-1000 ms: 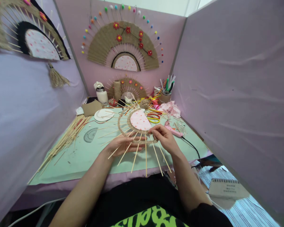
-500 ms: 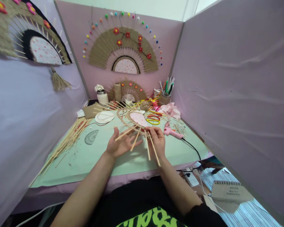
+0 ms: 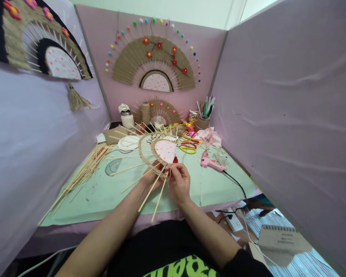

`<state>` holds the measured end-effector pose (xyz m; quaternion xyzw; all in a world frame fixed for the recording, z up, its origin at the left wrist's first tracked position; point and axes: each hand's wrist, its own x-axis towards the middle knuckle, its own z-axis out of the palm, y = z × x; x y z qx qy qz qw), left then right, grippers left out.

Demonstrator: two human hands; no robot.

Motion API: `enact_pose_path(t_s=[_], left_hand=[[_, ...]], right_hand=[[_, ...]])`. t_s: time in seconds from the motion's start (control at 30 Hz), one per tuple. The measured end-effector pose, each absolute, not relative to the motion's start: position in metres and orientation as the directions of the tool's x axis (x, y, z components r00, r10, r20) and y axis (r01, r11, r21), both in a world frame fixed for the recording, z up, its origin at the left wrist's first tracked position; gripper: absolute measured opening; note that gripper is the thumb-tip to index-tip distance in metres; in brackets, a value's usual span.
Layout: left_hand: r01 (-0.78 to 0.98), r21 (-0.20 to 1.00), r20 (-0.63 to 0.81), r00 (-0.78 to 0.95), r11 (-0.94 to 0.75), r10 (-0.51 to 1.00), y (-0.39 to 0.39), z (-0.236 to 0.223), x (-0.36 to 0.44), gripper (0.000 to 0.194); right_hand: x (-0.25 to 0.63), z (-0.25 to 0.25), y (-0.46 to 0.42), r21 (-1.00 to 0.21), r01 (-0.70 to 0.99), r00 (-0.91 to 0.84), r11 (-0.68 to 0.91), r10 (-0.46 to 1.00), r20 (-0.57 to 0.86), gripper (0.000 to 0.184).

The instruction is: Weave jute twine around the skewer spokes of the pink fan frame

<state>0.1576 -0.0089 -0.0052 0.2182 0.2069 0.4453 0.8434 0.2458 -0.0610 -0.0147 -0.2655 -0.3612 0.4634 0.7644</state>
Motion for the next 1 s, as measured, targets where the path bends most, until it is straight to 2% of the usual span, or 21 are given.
enact_pose_path(t_s=[0.17, 0.33, 0.53, 0.63, 0.7, 0.83, 0.93, 1.0], left_hand=[[-0.573, 0.525, -0.210, 0.630, 0.629, 0.748, -0.012, -0.006, 0.156, 0.024], [-0.523, 0.498, -0.268, 0.665, 0.691, 0.697, -0.011, -0.009, 0.148, 0.025], [-0.581, 0.578, -0.216, 0.568, 0.573, 0.794, -0.010, -0.009, 0.135, 0.019], [-0.626, 0.639, -0.154, 0.464, 0.446, 0.872, -0.011, -0.002, 0.133, 0.014], [-0.681, 0.637, -0.112, 0.381, 0.361, 0.918, -0.010, 0.003, 0.133, 0.012], [-0.747, 0.599, -0.095, 0.291, 0.288, 0.952, -0.009, 0.006, 0.133, 0.026], [-0.763, 0.590, -0.078, 0.273, 0.266, 0.959, -0.009, 0.007, 0.135, 0.041], [-0.752, 0.594, -0.083, 0.296, 0.285, 0.952, -0.011, 0.009, 0.136, 0.042]], right_hand=[[0.242, -0.012, -0.065, -0.685, -0.651, 0.197, 0.327, 0.944, 0.265, 0.016], [0.235, -0.018, -0.071, -0.719, -0.649, 0.058, 0.248, 0.959, 0.279, 0.021], [0.243, -0.024, -0.069, -0.834, -0.460, 0.106, 0.305, 0.951, 0.289, 0.021], [0.256, -0.021, -0.067, -0.877, -0.371, 0.138, 0.306, 0.952, 0.274, 0.020], [0.266, -0.018, -0.065, -0.891, -0.348, 0.166, 0.291, 0.955, 0.247, 0.021], [0.279, -0.014, -0.062, -0.897, -0.377, 0.179, 0.229, 0.969, 0.172, 0.021], [0.282, -0.012, -0.060, -0.844, -0.510, 0.147, 0.167, 0.984, 0.105, 0.022], [0.283, -0.009, -0.060, -0.800, -0.588, 0.113, 0.120, 0.991, 0.065, 0.024]])
